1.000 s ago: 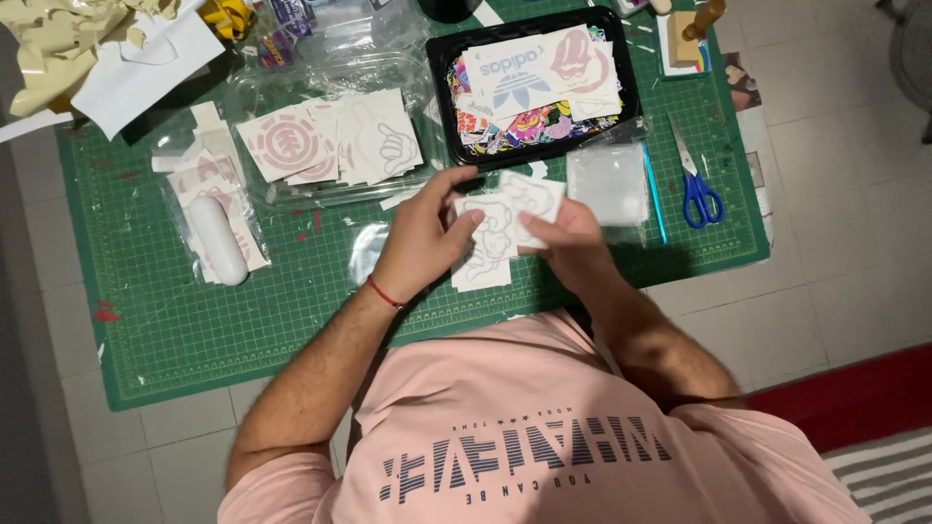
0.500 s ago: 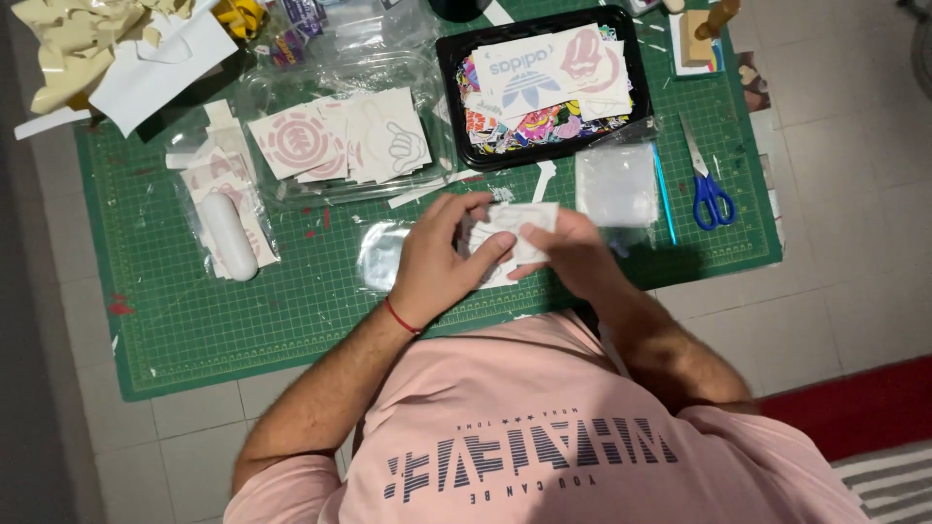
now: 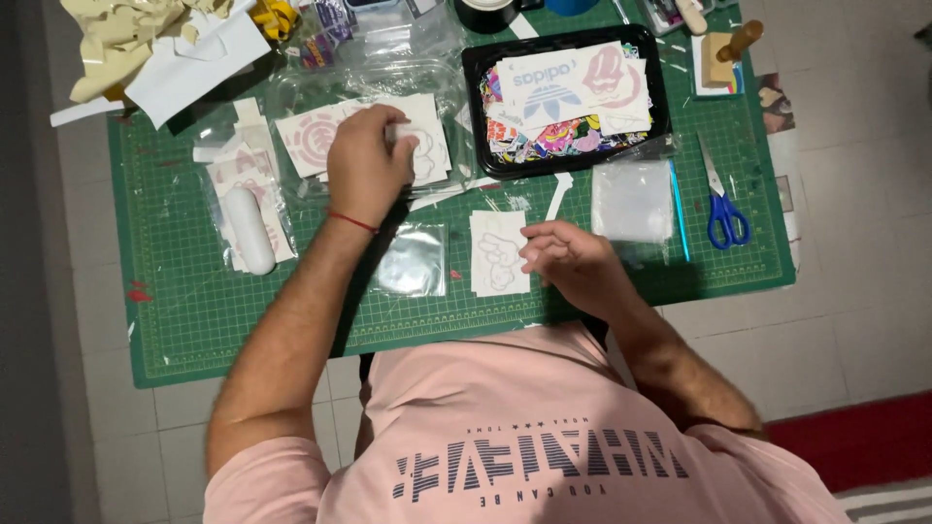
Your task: The person picks up stickers from a green cutting mat by hand and places them into plastic sleeves or a black tray. The person briefly uses scissors to trim a sticker.
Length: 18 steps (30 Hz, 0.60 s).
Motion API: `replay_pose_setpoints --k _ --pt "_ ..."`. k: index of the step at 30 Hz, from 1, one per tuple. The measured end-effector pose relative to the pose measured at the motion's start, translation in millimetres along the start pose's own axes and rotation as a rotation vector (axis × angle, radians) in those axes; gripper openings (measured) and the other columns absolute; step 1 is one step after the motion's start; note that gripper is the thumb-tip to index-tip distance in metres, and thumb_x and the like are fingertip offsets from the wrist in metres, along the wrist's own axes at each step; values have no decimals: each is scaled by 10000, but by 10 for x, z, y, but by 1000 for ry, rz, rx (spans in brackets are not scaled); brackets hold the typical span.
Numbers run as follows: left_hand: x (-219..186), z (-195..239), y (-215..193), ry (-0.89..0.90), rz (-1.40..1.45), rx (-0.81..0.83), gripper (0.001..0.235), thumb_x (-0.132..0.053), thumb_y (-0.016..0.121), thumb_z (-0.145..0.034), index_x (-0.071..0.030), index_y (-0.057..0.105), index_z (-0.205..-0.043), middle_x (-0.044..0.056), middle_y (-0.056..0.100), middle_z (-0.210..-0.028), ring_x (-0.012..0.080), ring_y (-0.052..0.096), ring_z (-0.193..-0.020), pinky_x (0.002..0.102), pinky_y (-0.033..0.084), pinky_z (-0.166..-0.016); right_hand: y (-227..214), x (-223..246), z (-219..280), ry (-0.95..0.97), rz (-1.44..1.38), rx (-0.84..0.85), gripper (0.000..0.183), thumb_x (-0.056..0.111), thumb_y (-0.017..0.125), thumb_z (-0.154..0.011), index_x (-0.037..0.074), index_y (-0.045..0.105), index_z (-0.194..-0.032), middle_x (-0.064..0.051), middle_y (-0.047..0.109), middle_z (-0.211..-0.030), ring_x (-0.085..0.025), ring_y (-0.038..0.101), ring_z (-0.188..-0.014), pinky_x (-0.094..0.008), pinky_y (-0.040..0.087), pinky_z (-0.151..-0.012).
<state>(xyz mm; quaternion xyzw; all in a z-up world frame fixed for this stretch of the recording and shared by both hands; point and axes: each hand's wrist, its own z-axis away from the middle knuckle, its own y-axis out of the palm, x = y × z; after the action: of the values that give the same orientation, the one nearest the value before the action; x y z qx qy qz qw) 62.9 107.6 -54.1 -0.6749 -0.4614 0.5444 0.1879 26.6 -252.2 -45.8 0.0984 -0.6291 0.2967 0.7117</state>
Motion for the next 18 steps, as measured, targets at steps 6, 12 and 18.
replay_pose_setpoints --k 6,12,18 --pt "-306 141 -162 177 -250 -129 353 -258 922 -985 -151 737 -1266 19 604 -1089 340 705 -1072 505 658 -809 4 -126 -59 -213 262 -140 373 129 841 -1008 79 808 -1377 -98 848 -985 -168 703 -641 -325 594 -594" --pt "-683 481 -320 286 -226 -86 250 -379 810 -1092 -191 782 -1254 -3 667 -911 280 739 -941 435 627 -806 -66 -8 -52 -326 377 -151 404 160 919 -954 82 835 -1341 -76 817 -1013 -216 714 -763 -349 593 -646" --pt "-673 1143 -628 66 -594 -92 154 -385 762 -1115 -267 834 -1184 -56 710 -953 207 758 -939 334 611 -775 7 236 19 -301 534 -102 415 161 926 -922 107 841 -1325 -69 792 -1115 -264 750 -903 -418 646 -818"
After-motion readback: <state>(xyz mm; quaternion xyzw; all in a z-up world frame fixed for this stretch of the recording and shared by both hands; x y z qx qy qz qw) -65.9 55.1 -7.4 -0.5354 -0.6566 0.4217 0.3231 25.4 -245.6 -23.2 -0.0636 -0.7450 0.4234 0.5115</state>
